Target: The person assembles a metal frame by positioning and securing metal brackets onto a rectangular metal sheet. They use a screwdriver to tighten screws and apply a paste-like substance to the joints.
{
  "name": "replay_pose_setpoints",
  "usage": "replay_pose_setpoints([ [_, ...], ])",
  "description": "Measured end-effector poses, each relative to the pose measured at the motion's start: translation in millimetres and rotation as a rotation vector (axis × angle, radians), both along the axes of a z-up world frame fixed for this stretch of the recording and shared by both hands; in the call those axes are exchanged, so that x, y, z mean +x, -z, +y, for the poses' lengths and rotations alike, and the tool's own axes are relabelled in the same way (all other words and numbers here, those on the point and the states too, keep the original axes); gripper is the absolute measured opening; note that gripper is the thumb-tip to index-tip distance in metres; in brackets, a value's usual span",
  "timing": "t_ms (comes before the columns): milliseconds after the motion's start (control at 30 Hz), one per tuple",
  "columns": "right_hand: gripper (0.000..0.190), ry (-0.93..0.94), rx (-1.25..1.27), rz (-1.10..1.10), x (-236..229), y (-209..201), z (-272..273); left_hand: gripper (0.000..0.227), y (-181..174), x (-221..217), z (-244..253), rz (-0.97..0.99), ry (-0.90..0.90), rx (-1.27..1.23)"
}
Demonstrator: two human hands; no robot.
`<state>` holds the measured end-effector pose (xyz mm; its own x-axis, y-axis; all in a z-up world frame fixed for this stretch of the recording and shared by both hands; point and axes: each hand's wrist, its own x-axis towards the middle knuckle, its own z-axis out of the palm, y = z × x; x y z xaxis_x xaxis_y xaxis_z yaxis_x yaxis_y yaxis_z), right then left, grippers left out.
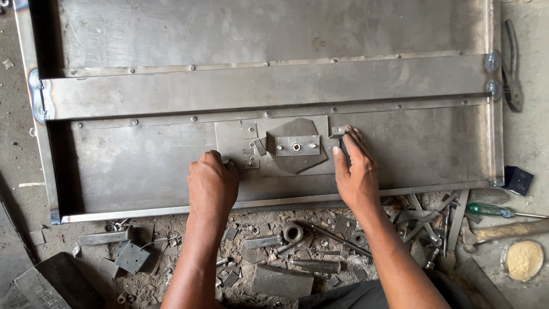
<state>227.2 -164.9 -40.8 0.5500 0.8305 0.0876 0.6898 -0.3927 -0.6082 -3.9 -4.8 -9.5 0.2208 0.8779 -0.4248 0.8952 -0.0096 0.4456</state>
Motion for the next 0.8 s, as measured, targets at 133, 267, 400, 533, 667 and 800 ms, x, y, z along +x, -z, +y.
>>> replay_pose_setpoints([
  [133, 0.041, 0.005, 0.020, 0.008, -1, -2, 1, 0.021, 5, -2, -1, -0.008, 0.017, 0.033],
  [267, 0.042, 0.012, 0.023, 0.011, -2, 1, 0, 0.023, 11, -6, -3, -0.023, 0.024, 0.067],
  [400, 0.043, 0.025, 0.003, 0.012, -1, 4, -1, 0.026, 19, -7, -4, -0.016, 0.019, 0.081],
  [533, 0.042, 0.018, 0.017, -0.005, -1, 6, -1, 0.027, 22, -8, -7, -0.040, 0.005, 0.106],
  [667, 0.041, 0.010, 0.035, -0.011, -2, 7, -2, 0.026, 23, -9, -9, -0.054, -0.006, 0.114],
  [800, 0.041, -0.003, 0.058, -0.018, 0, 7, -2, 0.026, 23, -8, -8, -0.044, -0.014, 0.121],
])
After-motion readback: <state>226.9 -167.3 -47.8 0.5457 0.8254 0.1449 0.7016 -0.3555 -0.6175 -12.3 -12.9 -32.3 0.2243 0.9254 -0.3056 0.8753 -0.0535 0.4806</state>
